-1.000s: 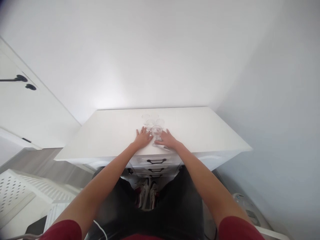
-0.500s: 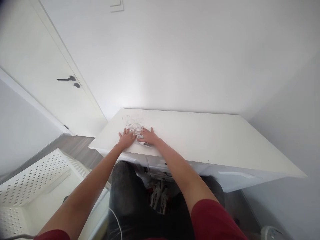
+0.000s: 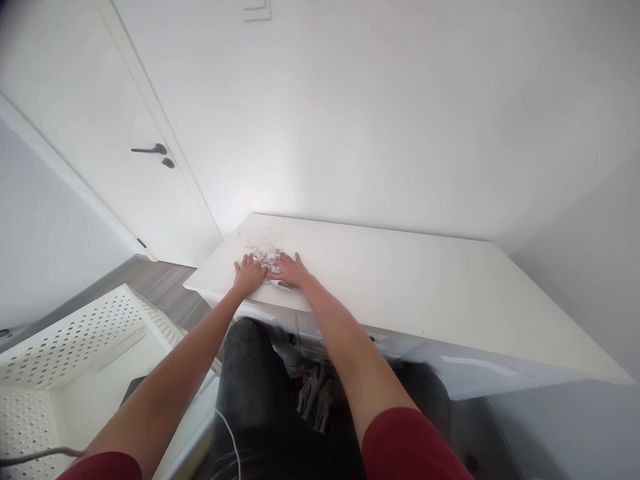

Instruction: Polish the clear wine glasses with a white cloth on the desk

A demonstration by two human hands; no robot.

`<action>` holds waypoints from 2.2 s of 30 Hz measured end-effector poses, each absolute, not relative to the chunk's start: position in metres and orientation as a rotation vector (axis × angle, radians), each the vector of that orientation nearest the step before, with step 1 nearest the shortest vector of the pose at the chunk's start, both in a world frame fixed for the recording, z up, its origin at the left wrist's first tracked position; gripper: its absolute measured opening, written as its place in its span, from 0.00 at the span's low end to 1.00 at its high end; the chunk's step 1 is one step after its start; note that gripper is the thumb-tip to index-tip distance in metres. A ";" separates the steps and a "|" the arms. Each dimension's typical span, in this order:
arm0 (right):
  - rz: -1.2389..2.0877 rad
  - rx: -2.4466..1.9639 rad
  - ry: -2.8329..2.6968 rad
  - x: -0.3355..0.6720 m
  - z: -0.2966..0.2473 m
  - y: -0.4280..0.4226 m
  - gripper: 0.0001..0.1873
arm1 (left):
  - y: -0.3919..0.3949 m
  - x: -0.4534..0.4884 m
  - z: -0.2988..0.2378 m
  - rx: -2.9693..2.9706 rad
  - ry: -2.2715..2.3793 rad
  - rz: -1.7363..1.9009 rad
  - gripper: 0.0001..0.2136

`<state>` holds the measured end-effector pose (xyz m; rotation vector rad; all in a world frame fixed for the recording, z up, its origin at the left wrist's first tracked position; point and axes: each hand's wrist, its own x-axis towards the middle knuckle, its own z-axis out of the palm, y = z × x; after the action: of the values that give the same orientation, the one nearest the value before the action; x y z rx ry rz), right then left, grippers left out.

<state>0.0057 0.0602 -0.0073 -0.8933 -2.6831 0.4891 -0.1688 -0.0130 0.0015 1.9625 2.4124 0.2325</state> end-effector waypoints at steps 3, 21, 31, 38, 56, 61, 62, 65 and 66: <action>0.485 -0.900 -2.703 0.008 -0.007 0.059 0.32 | -0.013 -0.171 -0.001 1.958 2.412 0.252 0.27; 0.520 -0.985 -2.619 0.062 -0.004 0.041 0.28 | -0.018 -0.167 -0.001 1.943 2.483 0.313 0.28; 0.580 -1.005 -2.311 0.076 -0.003 0.031 0.22 | -0.016 -0.169 -0.002 1.966 2.485 0.350 0.26; 0.578 -0.761 -2.421 0.083 0.003 0.018 0.19 | -0.012 -0.171 -0.005 1.975 2.491 0.377 0.26; 0.382 -0.768 -2.657 0.077 0.009 -0.009 0.28 | -0.022 -0.166 0.009 1.940 2.497 0.382 0.26; 0.384 -0.949 -2.480 0.087 -0.001 -0.012 0.26 | -0.025 -0.167 0.008 1.929 2.503 0.474 0.25; 0.367 -1.030 -2.431 0.092 -0.003 -0.011 0.24 | -0.025 -0.168 0.007 1.926 2.507 0.504 0.25; 0.324 -1.214 -2.347 0.118 -0.009 -0.009 0.20 | -0.023 -0.170 0.004 1.910 2.501 0.578 0.24; 0.319 -1.262 -2.323 0.129 -0.010 -0.008 0.19 | -0.022 -0.170 0.003 1.908 2.487 0.599 0.24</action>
<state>0.1295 -0.0079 -0.0105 -1.2617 -2.3230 0.3192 -0.1703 -0.0216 0.0033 1.9076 2.4874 0.5992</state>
